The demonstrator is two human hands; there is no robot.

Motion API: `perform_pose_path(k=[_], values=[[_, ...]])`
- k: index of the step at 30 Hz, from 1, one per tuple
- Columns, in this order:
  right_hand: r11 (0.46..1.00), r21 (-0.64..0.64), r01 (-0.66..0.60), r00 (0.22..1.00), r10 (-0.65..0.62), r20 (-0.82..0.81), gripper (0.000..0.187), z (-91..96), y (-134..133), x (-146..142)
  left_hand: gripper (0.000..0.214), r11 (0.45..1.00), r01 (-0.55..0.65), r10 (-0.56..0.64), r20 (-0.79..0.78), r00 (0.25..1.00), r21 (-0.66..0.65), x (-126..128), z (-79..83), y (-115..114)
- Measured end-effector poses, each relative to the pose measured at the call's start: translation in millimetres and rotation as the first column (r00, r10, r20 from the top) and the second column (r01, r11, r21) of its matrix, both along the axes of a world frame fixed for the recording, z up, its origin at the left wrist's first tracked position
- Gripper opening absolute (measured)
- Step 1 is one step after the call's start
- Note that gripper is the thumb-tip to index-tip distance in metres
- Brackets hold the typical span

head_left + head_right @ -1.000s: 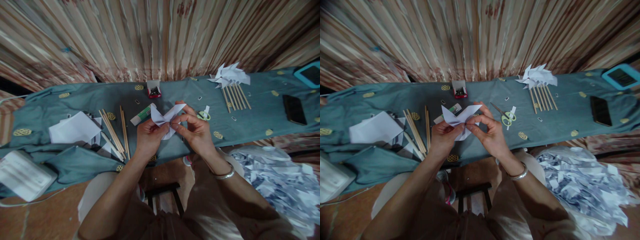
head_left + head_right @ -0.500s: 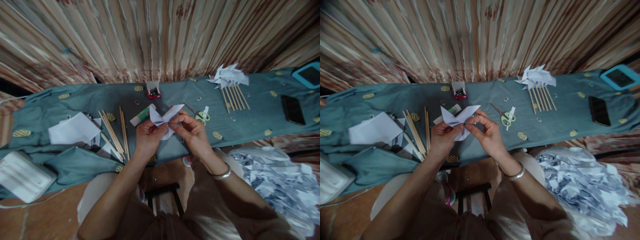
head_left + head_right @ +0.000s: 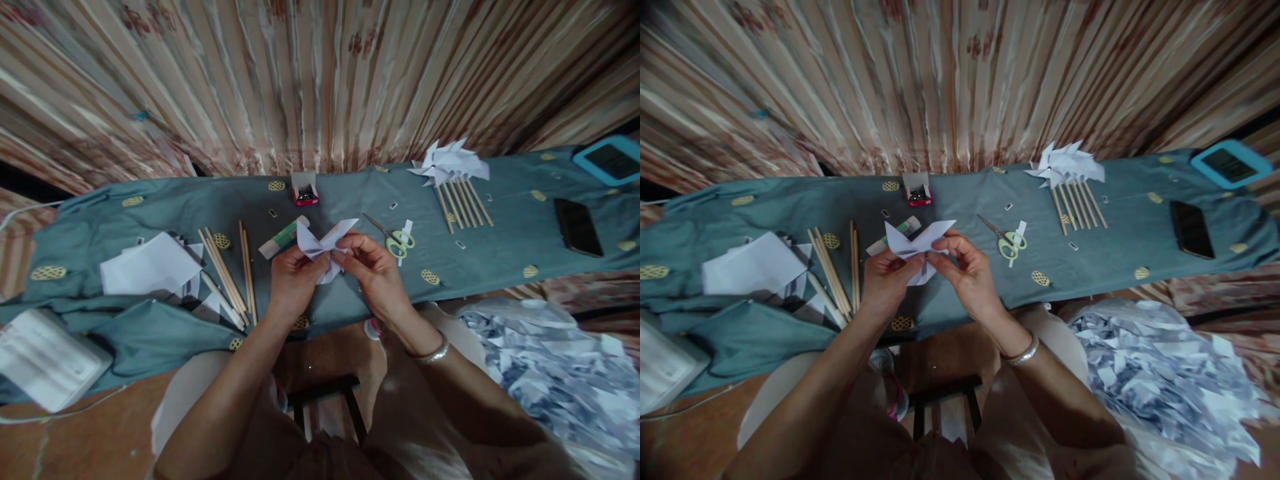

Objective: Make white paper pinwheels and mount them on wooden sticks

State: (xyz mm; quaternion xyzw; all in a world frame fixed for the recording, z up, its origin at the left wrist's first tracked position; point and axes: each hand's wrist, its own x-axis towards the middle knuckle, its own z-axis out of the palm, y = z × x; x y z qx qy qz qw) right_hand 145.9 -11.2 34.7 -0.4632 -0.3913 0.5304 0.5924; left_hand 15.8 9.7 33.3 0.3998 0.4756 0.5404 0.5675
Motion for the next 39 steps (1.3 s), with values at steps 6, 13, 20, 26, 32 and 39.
perform_pose_path(k=[6, 13, 20, 26, 32, 39], values=[[0.999, -0.041, 0.035, 0.996, -0.038, -0.081, 0.04, -0.9, 3, 2, 0.018, 0.999, 0.001, 0.0, 0.026, 1.0, -0.037, 1, 3.0, 0], [0.991, -0.096, -0.095, 0.987, 0.081, -0.14, 0.045, 4.8, 3, 4, 0.02, 0.996, 0.028, -0.024, 0.047, 0.999, -0.082, 1, 5.0, 0], [0.99, -0.117, -0.084, 0.992, 0.072, -0.104, 0.039, 1.9, 6, 4, 0.017, 0.994, 0.005, -0.005, 0.006, 1.0, -0.105, 2, -1.2, 2], [0.993, -0.106, -0.046, 0.995, 0.036, -0.095, 0.037, -5.3, 14, 1, 0.015, 0.996, -0.001, 0.003, 0.022, 1.0, -0.086, 1, -5.5, 7], [0.995, -0.086, -0.051, 0.996, 0.044, -0.08, 0.031, -10.0, 20, -3, 0.017, 0.998, -0.028, 0.027, -0.018, 0.999, -0.054, -1, -8.3, 11], [0.993, -0.103, -0.05, 0.991, 0.036, -0.131, 0.041, -14.2, 26, -8, 0.011, 0.999, -0.034, 0.034, -0.057, 0.998, -0.004, -4, -11.0, 14]])
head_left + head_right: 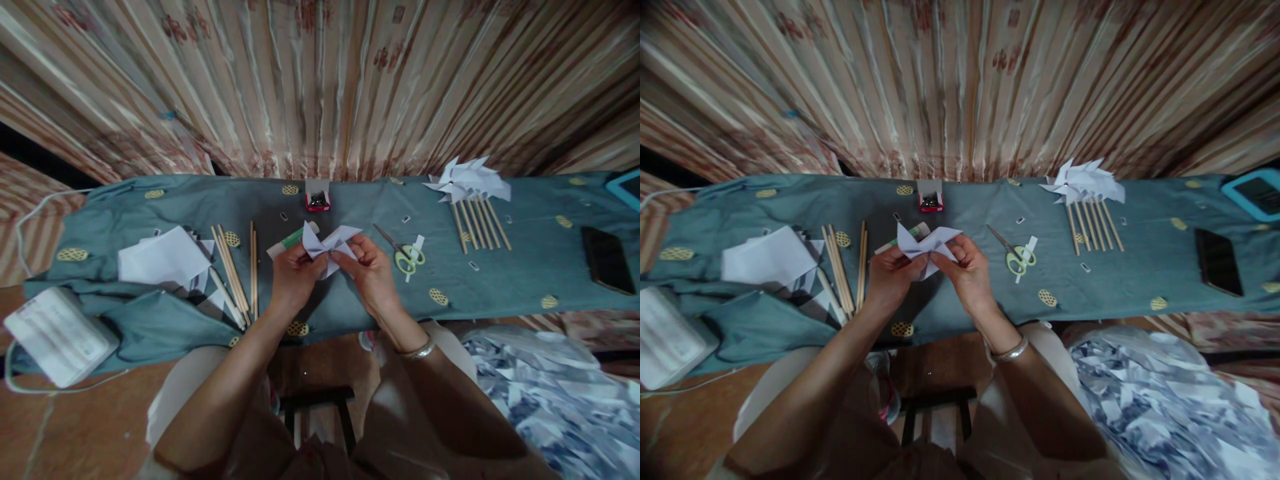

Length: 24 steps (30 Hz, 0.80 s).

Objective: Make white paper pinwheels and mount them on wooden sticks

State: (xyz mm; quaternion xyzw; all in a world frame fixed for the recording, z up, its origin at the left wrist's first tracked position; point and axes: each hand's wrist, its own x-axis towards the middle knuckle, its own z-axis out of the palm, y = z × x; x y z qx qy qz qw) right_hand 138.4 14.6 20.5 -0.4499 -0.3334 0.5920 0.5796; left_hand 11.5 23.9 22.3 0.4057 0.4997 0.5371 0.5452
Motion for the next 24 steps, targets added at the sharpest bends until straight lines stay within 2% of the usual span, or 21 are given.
perform_pose_path(k=[7, 11, 24], values=[[1.0, -0.001, -0.018, 1.0, 0.018, -0.02, 0.038, -1.5, 1.9, -0.7, 0.009, 0.995, 0.026, -0.015, -0.113, 0.993, 0.092, -3.3, -4.1, 0.4], [1.0, -0.021, -0.013, 0.999, 0.012, -0.038, 0.036, -0.5, 1.7, -1.2, 0.008, 0.997, 0.035, -0.022, -0.174, 0.985, 0.074, -4.7, -3.0, -0.9], [0.998, -0.058, -0.021, 0.996, 0.016, -0.084, 0.032, 0.7, 1.8, -1.4, 0.01, 0.997, 0.026, -0.009, -0.227, 0.974, 0.072, -6.3, -3.4, -1.4]])
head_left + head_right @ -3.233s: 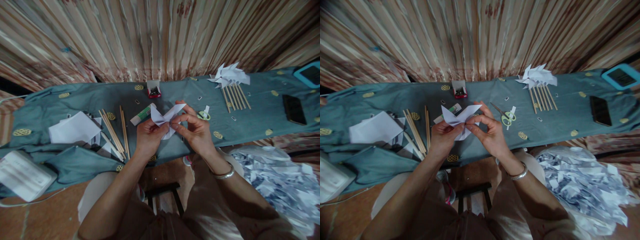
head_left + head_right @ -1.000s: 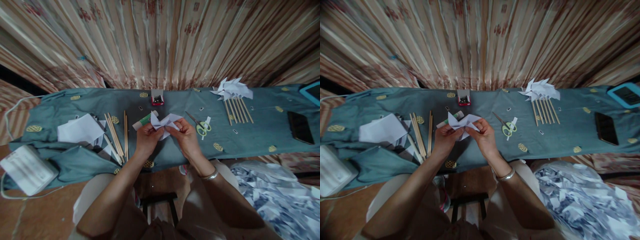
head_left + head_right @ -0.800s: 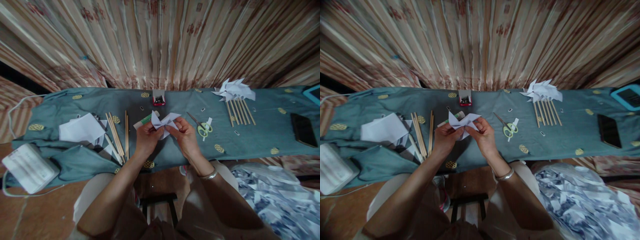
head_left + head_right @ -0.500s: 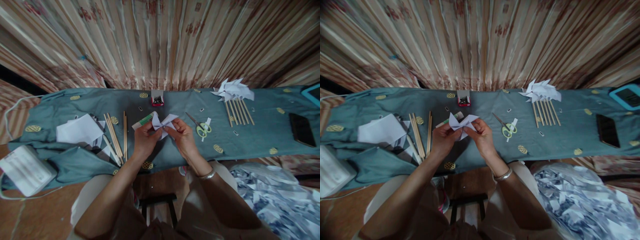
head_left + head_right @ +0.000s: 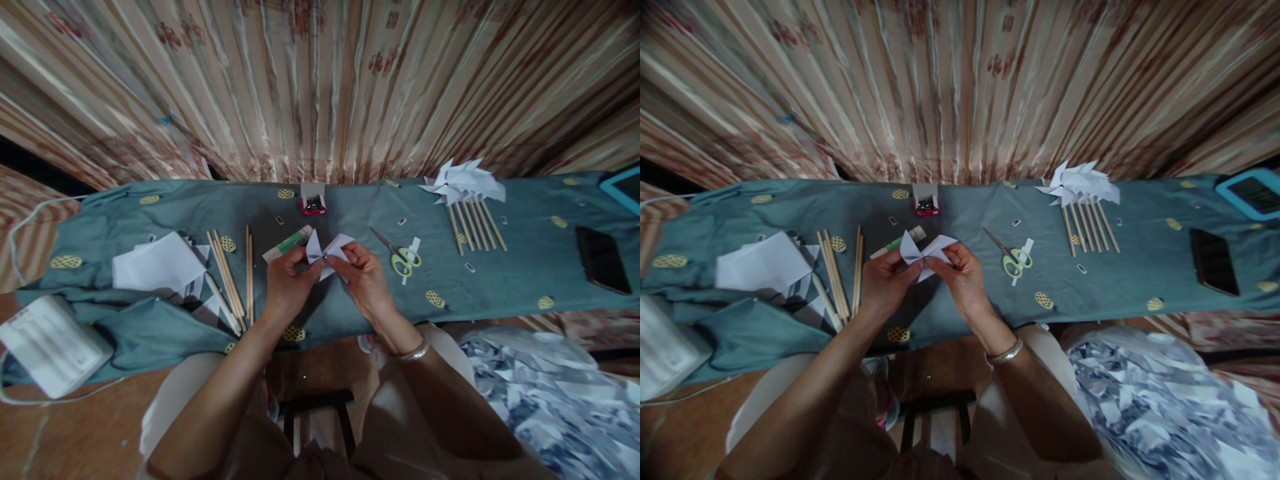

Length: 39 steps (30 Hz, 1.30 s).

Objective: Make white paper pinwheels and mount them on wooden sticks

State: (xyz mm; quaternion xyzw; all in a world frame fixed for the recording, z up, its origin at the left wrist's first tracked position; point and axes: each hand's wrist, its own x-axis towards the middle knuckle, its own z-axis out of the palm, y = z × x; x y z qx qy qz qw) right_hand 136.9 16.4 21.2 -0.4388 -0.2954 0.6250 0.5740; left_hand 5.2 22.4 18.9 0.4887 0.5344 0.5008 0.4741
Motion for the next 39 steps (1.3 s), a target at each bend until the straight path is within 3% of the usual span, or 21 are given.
perform_pose_path(k=[39], values=[[0.999, -0.03, 0.028, 1.0, -0.028, -0.001, 0.036, -5.7, 3.0, 0.1, 0.006, 0.999, 0.008, -0.001, -0.185, 0.983, 0.036, -1.4, 1.9, 0.9]])
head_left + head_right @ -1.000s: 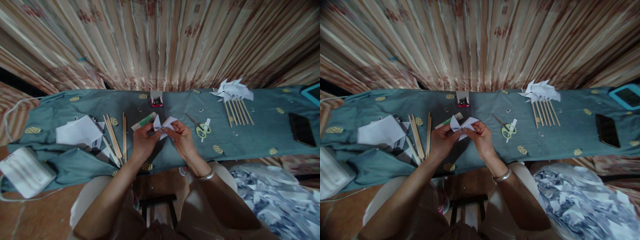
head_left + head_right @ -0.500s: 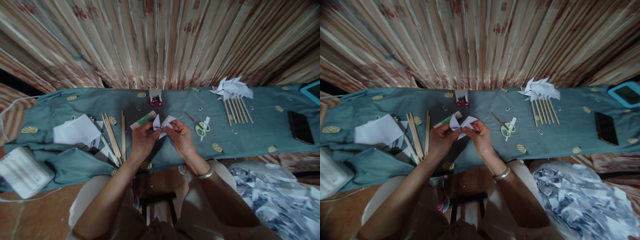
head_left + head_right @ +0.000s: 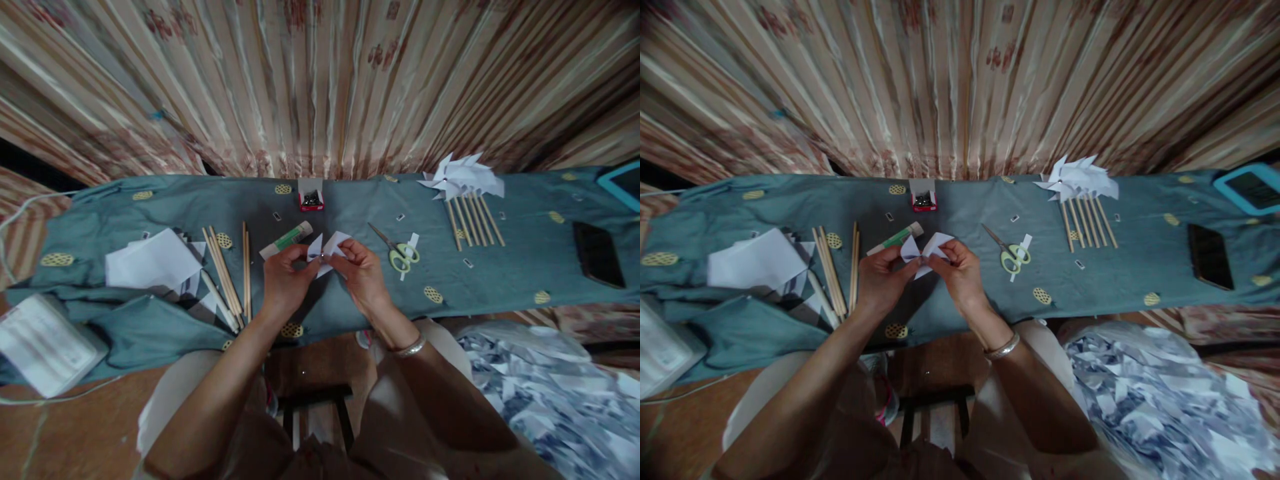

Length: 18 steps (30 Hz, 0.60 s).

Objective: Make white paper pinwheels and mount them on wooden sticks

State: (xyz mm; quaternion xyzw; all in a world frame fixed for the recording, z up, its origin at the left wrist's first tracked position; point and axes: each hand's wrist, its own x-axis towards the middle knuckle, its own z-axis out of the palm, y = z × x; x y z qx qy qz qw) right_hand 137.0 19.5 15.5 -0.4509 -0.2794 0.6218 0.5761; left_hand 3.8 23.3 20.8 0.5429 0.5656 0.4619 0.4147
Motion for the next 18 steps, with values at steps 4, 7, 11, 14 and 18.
perform_pose_path(k=[4, 7, 11, 14, 18], values=[[0.999, -0.026, 0.042, 0.999, -0.042, -0.015, 0.038, 0.1, 0.2, -0.4, 0.007, 1.0, 0.002, -0.001, -0.004, 1.0, 0.019, -0.2, 2.3, -1.0], [1.0, -0.008, 0.029, 1.0, -0.03, -0.011, 0.036, 0.9, -0.1, 0.1, 0.01, 1.0, -0.006, 0.005, 0.042, 0.999, 0.01, 0.6, 1.9, -0.9], [1.0, 0.006, 0.011, 1.0, -0.011, -0.014, 0.034, 1.9, -0.2, 1.6, 0.014, 0.998, 0.02, -0.004, 0.254, 0.967, -0.059, 4.2, -0.9, 0.9], [1.0, 0.003, 0.006, 1.0, -0.006, -0.022, 0.035, 1.5, 0.2, 2.9, 0.019, 0.995, 0.047, -0.011, 0.379, 0.925, -0.088, 6.4, -1.7, 2.0], [1.0, 0.01, -0.017, 1.0, 0.017, -0.019, 0.035, 1.2, 0.3, 4.6, 0.02, 0.994, 0.049, -0.005, 0.406, 0.914, -0.098, 6.9, -0.5, 2.4]])
